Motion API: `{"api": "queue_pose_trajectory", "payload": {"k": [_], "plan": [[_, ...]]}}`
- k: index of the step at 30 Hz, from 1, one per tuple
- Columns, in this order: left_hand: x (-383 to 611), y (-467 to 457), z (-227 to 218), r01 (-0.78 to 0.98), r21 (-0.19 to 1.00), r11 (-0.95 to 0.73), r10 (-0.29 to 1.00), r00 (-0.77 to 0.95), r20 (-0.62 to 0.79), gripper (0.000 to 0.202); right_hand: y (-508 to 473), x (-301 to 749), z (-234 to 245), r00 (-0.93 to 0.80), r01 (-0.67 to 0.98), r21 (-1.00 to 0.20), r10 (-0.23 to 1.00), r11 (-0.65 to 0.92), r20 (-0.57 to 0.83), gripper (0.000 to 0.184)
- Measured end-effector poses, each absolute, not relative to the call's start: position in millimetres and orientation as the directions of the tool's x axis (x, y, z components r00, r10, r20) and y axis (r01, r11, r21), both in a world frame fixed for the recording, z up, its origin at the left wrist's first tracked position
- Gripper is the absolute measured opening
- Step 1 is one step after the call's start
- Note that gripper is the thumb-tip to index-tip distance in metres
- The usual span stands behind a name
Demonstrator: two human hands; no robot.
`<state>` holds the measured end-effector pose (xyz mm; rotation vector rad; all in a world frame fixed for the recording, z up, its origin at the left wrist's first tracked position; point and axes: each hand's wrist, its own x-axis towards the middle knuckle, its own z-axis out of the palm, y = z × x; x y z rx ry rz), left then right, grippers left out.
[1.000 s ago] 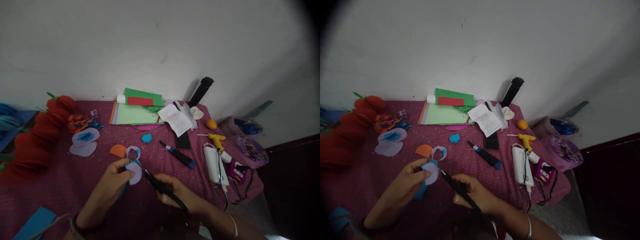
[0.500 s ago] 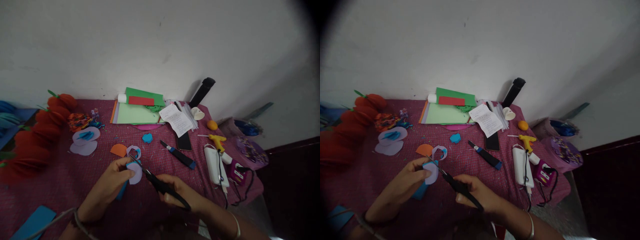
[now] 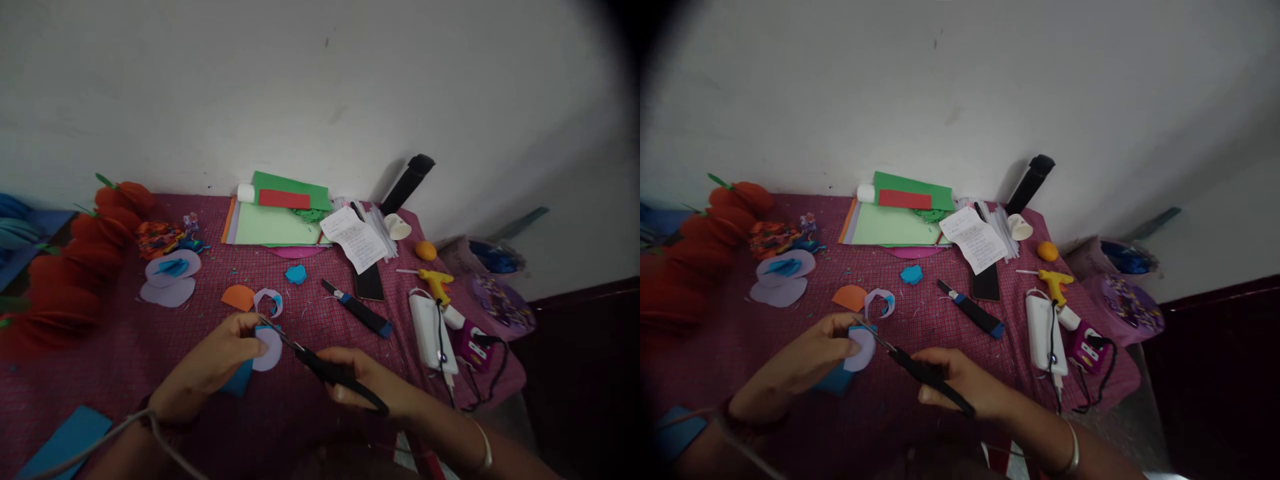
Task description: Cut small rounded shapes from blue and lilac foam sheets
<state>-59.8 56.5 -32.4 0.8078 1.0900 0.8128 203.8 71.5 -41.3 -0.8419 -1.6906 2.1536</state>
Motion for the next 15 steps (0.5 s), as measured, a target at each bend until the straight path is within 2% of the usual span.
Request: {"api": "queue_pose_trajectory", "payload": {"k": [4,11,15], "plan": [[-57.4,58.8,-27.9,-0.203,0.831,0.519,0.851,0.212,-0.480,0.014,72.7,203.9,-42.4,-0.786,0.152,-0.947,0.547,-0.282,-0.289,0.051],[-64.3,60.6,-33.7,-0.190,0.829,0.526,0.834,0.306,-0.459,0.013,81.7,207.9,-44.9,-0.800,0.217,-0.942,0.506,-0.257,-0.323,0.051],[-65.7,60.2,-32.2,-0.144,0.811,0.567,0.801,0.328,-0.502,0.012,89.6,213.1,-40.5,-0.797,0.291,-0.936,0.492,-0.197,-0.351,0.051]]}}
